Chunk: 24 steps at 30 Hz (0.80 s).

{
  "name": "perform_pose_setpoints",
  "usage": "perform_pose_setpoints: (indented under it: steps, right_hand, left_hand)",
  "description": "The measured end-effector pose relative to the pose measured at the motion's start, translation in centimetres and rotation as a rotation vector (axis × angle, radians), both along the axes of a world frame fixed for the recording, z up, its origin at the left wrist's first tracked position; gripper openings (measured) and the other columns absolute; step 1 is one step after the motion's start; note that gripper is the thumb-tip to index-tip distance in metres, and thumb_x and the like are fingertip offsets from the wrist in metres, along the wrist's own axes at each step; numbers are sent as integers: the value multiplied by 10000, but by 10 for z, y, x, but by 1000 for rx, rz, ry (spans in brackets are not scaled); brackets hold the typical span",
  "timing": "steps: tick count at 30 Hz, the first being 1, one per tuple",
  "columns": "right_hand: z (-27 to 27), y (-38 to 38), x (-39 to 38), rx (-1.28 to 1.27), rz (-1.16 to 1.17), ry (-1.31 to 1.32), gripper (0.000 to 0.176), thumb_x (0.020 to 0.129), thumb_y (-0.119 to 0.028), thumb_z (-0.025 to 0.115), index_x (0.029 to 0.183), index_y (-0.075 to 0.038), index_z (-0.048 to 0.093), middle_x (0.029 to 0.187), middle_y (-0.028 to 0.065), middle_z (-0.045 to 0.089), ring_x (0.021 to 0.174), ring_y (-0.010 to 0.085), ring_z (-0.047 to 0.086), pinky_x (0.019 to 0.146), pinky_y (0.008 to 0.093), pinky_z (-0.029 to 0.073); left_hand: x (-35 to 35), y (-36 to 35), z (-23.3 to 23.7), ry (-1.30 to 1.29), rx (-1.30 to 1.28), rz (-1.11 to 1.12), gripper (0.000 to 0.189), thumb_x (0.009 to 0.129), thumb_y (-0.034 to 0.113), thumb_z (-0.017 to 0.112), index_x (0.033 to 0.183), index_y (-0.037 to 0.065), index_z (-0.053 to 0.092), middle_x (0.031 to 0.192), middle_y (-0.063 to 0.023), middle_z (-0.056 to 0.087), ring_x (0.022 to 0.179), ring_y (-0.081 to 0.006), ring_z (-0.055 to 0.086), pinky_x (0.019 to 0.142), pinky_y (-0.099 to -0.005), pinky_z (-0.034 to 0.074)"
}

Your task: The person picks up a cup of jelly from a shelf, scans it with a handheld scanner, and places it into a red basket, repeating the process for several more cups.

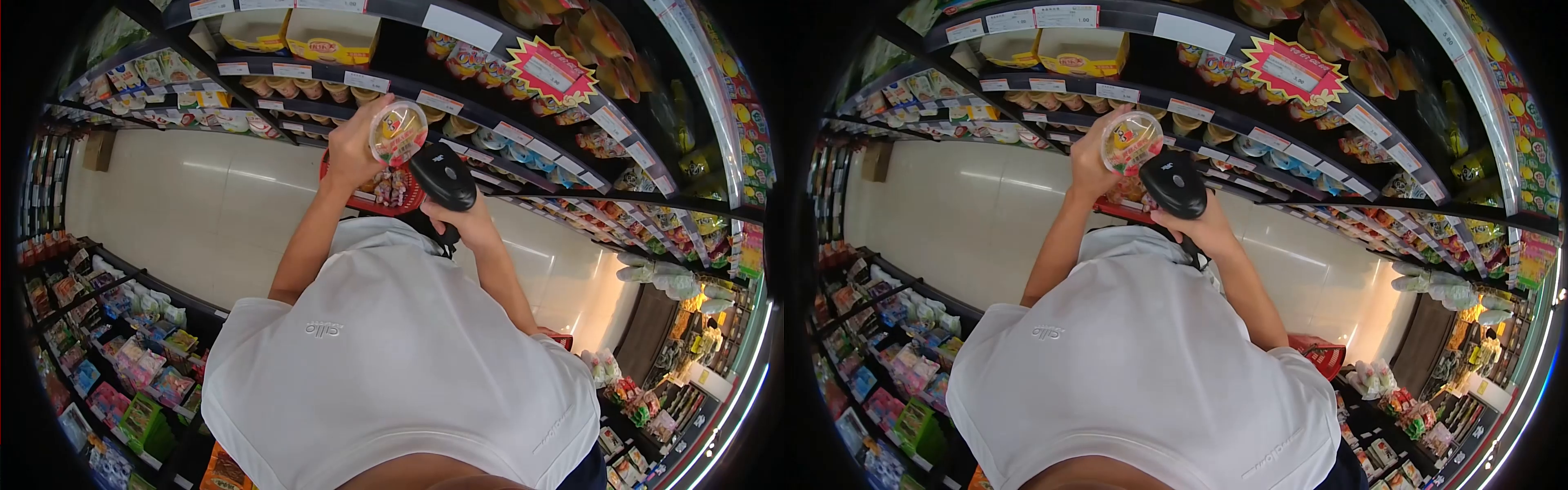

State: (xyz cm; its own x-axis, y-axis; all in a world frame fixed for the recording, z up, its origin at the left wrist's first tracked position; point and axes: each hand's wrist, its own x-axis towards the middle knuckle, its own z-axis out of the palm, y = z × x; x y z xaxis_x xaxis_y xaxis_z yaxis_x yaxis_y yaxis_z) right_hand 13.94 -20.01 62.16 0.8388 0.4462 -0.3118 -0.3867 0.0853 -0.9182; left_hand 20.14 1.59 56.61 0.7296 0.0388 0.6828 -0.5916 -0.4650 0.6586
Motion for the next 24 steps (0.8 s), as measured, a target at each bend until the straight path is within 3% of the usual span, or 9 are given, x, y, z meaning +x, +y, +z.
perform_pose_setpoints:
  steps: [8, 24]
  right_hand:
    - [0, 7, -1, -17, 22, 0, 208, 788, -38, 777, 945, 6, 648, 822, 48, 660, 520, 82, 516, 444, 244, 372]
    - [-1, 5, -10, 7, -11, -21, 164, 795, -20, 765, 910, 7, 651, 789, 36, 646, 520, 75, 516, 423, 240, 370]
  left_hand:
    - [-4, -6, 1, -36, 49, 20, 636, 658, 165, 853, 1219, -11, 610, 1141, -174, 676, 964, -320, 698, 776, -350, 564]
    - [-1, -16, -2, -63, 43, -51, 622, 675, 173, 843, 1217, -22, 611, 1128, -184, 677, 943, -327, 699, 762, -344, 560]
